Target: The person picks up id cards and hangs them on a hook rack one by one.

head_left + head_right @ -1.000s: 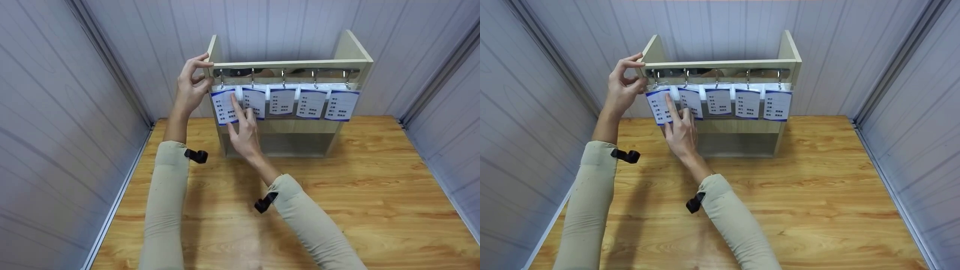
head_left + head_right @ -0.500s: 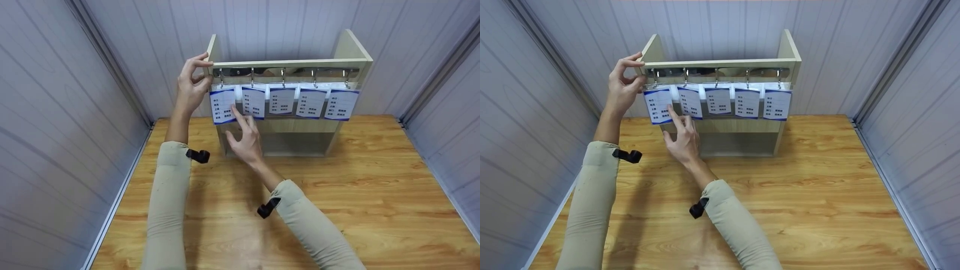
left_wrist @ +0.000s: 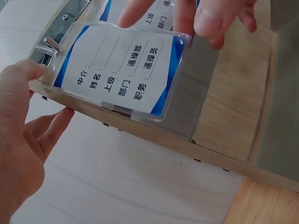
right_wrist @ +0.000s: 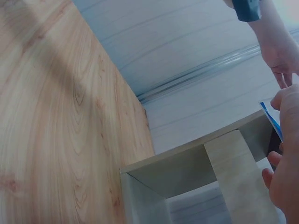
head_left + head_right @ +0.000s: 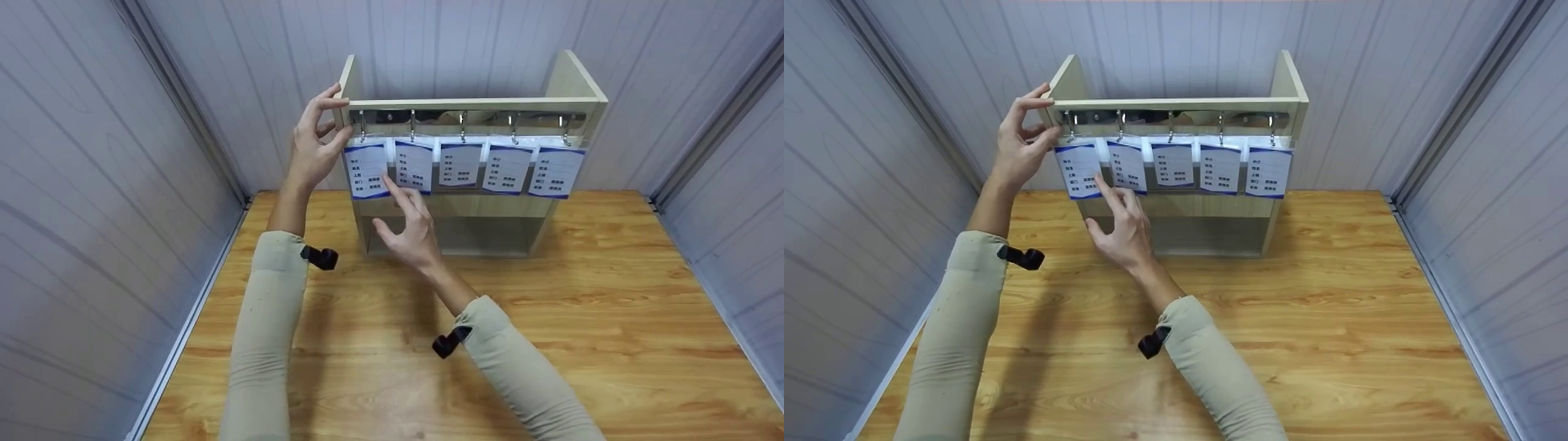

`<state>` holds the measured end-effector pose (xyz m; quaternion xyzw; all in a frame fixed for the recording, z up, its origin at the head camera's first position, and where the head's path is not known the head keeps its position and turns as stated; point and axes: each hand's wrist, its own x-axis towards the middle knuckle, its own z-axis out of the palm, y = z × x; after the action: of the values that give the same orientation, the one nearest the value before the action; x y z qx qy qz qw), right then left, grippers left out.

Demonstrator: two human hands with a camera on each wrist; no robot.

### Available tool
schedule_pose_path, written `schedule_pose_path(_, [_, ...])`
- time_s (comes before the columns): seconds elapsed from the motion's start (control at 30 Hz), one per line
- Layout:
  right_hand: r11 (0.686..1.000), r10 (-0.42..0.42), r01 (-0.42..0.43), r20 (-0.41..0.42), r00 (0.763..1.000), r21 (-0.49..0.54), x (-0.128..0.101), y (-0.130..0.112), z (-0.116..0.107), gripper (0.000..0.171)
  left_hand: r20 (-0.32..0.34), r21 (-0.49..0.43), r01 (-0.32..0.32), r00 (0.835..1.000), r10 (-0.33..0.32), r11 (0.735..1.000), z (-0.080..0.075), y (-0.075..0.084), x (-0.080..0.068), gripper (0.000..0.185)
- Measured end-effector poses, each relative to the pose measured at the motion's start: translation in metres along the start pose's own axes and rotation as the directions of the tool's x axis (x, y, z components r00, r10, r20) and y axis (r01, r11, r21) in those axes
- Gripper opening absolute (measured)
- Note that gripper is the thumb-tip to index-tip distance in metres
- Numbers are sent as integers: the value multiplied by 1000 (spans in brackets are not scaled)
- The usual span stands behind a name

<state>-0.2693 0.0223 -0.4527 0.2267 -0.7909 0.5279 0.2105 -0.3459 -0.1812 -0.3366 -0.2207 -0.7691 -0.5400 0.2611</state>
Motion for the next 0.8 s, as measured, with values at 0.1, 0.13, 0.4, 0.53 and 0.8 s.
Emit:
schedule_pose_path(0.1, [1000,3,-3,23,1000,7,-2,1,-7,80,19,7,7,1000,-7,1000,-3,1,-1,41])
schedule_pose_path(0.13, [1000,2,-2,27,1000,6,-3,1,-9,80,24,9,8,1000,-8,1000,-4,1,-2,42])
schedule_pose_path(0.4, [1000,-22,22,66,998,3,-10,7,-26,79,27,6,-3,1000,2,1000,-5,4,-4,52])
schedule_pose_path(0.53, [999,-24,21,85,996,35,-15,13,-32,76,14,-3,-19,1000,19,1000,-4,4,-7,63])
schedule_pose_path(0.8, [998,-23,15,113,993,68,-29,27,-47,71,-11,17,41,999,-41,999,-12,3,-25,69])
